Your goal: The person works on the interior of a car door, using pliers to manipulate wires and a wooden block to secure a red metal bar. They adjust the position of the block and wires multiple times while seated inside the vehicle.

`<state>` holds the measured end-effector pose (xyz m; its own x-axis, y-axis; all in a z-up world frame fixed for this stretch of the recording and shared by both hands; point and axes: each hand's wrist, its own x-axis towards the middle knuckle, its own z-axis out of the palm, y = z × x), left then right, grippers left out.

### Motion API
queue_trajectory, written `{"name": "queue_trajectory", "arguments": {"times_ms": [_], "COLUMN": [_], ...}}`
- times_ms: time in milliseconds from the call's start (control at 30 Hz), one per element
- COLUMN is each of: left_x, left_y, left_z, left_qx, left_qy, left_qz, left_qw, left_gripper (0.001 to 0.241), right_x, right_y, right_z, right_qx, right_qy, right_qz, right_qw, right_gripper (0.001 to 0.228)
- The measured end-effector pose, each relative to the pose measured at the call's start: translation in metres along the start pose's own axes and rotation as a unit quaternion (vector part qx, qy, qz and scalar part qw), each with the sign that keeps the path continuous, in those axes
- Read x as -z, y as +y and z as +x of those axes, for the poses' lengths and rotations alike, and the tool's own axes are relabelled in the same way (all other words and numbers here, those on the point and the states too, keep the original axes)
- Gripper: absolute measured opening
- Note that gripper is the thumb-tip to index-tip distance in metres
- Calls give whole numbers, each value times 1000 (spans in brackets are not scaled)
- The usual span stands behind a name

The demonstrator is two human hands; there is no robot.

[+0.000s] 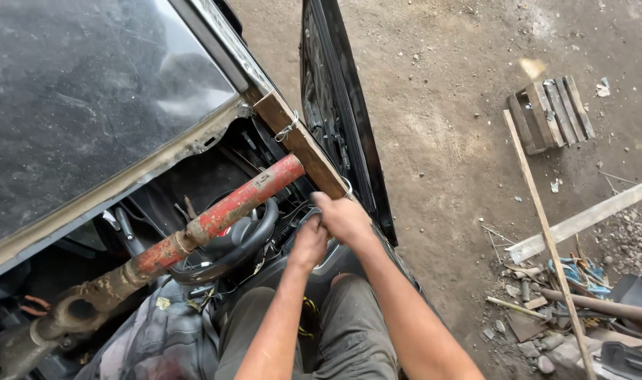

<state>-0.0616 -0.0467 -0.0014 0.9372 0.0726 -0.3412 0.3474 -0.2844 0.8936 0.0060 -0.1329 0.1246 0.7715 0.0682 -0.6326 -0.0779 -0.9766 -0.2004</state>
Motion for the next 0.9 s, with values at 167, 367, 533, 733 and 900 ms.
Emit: {"name": "queue_trajectory", "arguments": {"times_ms": [167,367,533,733,900], "left_x": [48,77,79,57,36], "left_y": [67,88,95,48,13], "left_z": [-25,-21,1,31,44], "left_qx": [51,-61,13,-35,-51], "left_qy": [-24,64,14,-6,-2], "left_qz": [31,78,81,222,212], "left_qw": [998,993,997,974,976], "left_gripper": [37,42,35,28,27], "right_x": [-120,-81,-115,-117,-110], "right_y": [97,22,26,41,48], "right_z": [19,-10,27,25,13], "right_qx": [-43,12,26,39,31], "right_qy": [-74,-143,-70,-30,-53], "right_qz": [677,841,803,742,762], "right_qw": [731,522,591,669,645], "right_gripper": [48,32,35,32,33]}}
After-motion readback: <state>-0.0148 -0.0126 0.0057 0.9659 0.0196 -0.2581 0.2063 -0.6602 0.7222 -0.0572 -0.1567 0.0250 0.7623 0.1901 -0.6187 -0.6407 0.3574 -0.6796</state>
